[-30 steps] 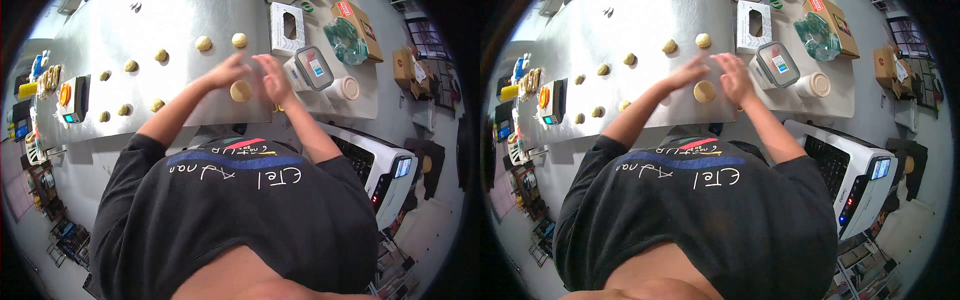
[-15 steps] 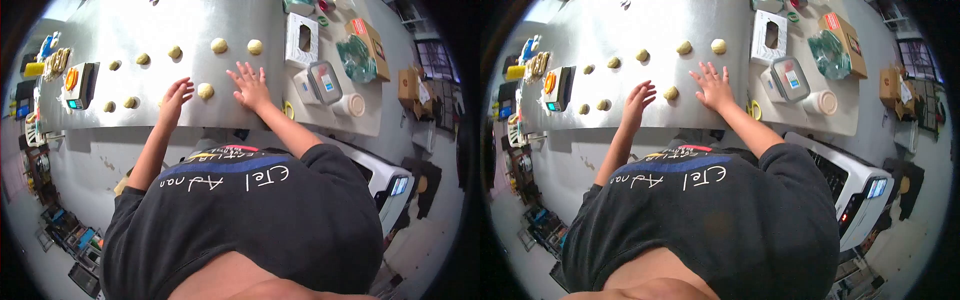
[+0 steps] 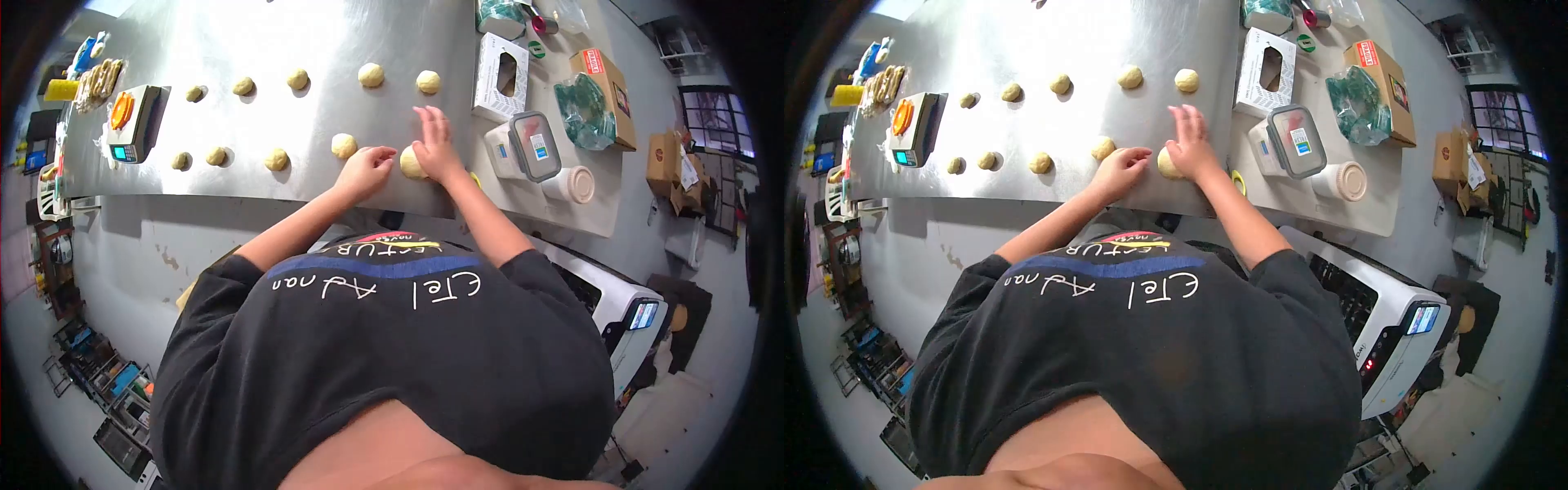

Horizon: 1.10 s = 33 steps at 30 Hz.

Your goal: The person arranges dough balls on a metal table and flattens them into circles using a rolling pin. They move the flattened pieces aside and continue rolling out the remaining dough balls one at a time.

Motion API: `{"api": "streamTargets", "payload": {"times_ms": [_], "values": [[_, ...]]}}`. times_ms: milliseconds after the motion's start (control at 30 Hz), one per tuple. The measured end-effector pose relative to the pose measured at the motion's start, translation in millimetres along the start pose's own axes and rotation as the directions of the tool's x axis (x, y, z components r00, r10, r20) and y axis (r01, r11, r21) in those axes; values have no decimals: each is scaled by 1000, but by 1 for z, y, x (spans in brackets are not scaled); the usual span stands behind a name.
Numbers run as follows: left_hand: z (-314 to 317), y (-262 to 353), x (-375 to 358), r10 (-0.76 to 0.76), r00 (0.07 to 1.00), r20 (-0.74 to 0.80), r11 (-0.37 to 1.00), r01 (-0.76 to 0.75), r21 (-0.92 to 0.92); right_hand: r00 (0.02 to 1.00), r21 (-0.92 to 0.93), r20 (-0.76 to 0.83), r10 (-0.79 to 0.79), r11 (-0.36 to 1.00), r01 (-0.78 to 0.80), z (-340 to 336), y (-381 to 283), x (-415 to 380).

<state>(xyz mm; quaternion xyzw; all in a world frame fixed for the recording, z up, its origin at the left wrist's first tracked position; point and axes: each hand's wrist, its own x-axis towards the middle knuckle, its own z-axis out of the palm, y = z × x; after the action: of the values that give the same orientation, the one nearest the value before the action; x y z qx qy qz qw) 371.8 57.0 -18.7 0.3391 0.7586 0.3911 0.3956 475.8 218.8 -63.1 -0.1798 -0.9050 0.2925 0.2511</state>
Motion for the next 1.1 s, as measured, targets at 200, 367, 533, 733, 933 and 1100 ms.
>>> {"api": "streamTargets", "payload": {"times_ms": [200, 367, 533, 733, 933, 1100], "values": [[29, -2, 17, 145, 968, -203, 972, -101, 211, 992, 34, 128, 19, 999, -23, -30, 12, -12], [30, 4, 14, 158, 964, -216, 972, -113, 207, 994, 78, 107, 4, 997, -12, -26, 7, -13], [29, 8, 13, 240, 953, -183, 943, -184, 277, 996, 42, 93, -9, 999, 5, -23, 7, -14], [26, -1, 16, 201, 971, -130, 963, -172, 206, 997, -32, 79, -5, 999, 7, -22, 3, -13], [30, -5, -1, 95, 979, -181, 981, -62, 183, 993, -53, 113, 14, 999, -8, -19, 0, -10], [31, -6, 2, 119, 971, -206, 980, -82, 179, 991, -41, 132, -6, 999, 11, -17, 3, -4]]}}
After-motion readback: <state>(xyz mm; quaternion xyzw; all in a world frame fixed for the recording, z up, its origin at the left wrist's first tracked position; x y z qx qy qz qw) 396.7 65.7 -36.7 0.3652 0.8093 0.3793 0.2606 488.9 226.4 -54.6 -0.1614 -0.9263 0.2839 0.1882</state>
